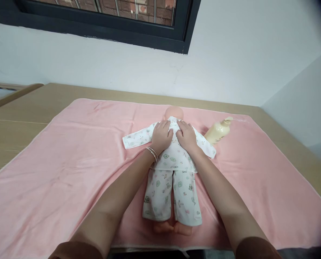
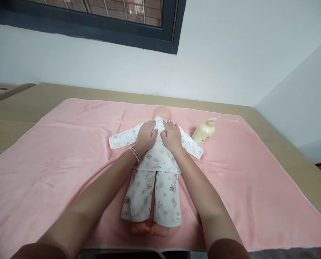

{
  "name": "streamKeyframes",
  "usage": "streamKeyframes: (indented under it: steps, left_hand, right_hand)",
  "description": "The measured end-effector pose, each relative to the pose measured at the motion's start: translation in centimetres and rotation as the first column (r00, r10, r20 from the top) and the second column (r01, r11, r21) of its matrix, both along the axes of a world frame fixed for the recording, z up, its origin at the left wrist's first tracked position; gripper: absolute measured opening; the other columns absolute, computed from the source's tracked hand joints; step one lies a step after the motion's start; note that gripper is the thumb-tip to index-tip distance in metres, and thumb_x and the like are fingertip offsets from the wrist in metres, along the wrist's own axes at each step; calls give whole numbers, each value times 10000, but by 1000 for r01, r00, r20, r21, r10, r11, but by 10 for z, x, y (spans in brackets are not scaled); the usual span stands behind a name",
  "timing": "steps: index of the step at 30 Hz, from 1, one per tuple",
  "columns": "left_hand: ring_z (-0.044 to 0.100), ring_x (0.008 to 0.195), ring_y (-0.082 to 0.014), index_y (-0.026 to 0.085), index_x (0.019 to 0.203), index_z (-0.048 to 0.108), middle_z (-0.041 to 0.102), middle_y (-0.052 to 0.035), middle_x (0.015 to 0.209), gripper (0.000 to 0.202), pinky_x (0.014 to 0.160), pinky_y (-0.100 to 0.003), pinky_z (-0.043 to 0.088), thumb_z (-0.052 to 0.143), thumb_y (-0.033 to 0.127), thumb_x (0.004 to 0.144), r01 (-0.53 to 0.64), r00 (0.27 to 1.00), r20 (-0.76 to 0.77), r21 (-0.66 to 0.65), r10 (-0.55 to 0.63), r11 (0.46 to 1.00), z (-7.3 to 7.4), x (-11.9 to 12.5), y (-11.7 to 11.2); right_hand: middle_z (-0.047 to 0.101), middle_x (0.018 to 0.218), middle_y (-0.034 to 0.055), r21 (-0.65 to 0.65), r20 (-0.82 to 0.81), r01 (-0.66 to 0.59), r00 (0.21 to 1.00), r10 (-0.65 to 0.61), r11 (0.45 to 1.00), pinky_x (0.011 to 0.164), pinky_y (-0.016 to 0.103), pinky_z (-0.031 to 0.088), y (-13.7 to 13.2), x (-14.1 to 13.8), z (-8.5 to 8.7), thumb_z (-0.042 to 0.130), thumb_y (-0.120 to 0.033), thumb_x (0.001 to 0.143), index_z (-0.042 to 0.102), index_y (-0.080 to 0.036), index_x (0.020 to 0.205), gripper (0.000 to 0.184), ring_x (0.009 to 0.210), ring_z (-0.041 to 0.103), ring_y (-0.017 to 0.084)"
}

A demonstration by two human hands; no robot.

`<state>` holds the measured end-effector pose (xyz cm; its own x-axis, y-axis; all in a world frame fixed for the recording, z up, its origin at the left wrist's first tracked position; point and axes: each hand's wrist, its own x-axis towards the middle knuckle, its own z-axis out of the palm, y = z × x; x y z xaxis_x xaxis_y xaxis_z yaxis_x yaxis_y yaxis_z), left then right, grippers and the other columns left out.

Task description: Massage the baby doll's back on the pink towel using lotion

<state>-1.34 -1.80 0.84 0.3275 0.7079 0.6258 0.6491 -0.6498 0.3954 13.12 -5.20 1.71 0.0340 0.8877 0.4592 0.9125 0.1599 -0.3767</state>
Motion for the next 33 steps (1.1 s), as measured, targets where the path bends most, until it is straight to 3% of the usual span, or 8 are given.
streamKeyframes:
  steps: [7, 10, 14, 17, 23, 29, 33]
  left_hand:
    - [621, 1010, -247, 166, 965, 672, 712, -111, 1015, 224, 939, -395, 502, 459, 207, 906, -103, 991, 97, 63, 97, 993, -3, -1, -7]
    - [607, 1034, -265, 152, 1022, 668, 706, -119, 1042, 241, 949, -410, 498, 476, 208, 890, -138, 986, 99, 28, 134, 990, -3, -1, -6]
    - [600, 1101, -265, 145, 1128, 647, 692, -114, 1140, 303, 1026, -418, 466, 485, 215, 882, -107, 990, 91, -43, 110, 993, -3, 0, 0]
    - [598, 1138, -260, 144, 1142, 643, 686, -116, 1181, 315, 1056, -420, 453, 488, 200, 874, -76, 990, 111, -73, 84, 994, -4, 0, 2]
    - [620, 1085, -249, 154, 1061, 658, 708, -121, 1115, 248, 1011, -405, 483, 504, 201, 871, -77, 988, 136, -24, 79, 997, -4, 0, 0]
    - [606, 937, -263, 172, 890, 648, 686, -107, 901, 154, 850, -388, 501, 500, 209, 870, -167, 985, 50, 36, 165, 985, -1, -1, -7]
    - [587, 997, -278, 161, 977, 646, 672, -123, 986, 193, 908, -411, 485, 506, 215, 856, -172, 983, 56, -4, 172, 985, 1, 0, -5]
  right_hand:
    - [685, 1228, 98, 109, -68, 201, 979, -194, 974, 1020, 381, 473, -17, -15, 5, 461, -257, 894, 711, -175, 1158, 372, 1193, 604, 254]
    - [667, 1252, 107, 75, -64, 202, 978, -198, 976, 1037, 416, 459, -16, -16, 6, 465, -255, 885, 678, -162, 1212, 401, 1202, 583, 280]
    - [570, 1387, 136, -6, -36, 107, 994, -107, 994, 1167, 517, 293, -6, -8, 3, 421, -217, 883, 589, -134, 1333, 488, 1324, 478, 300]
    - [512, 1448, 139, -56, -18, 60, 998, -61, 997, 1179, 551, 246, -1, -2, 2, 380, -198, 893, 539, -135, 1387, 523, 1380, 417, 298]
    - [563, 1400, 125, -32, -4, 5, 1000, -5, 999, 1162, 531, 293, -2, -2, 5, 375, -158, 874, 575, -141, 1354, 520, 1326, 480, 278]
    - [666, 1268, 87, 47, -108, 231, 968, -225, 972, 1043, 410, 457, -18, -16, 8, 487, -219, 858, 708, -199, 1188, 398, 1214, 587, 273]
    - [659, 1282, 70, 29, -126, 217, 969, -211, 976, 1059, 412, 442, -15, -14, 8, 481, -219, 853, 687, -206, 1219, 420, 1209, 584, 271]
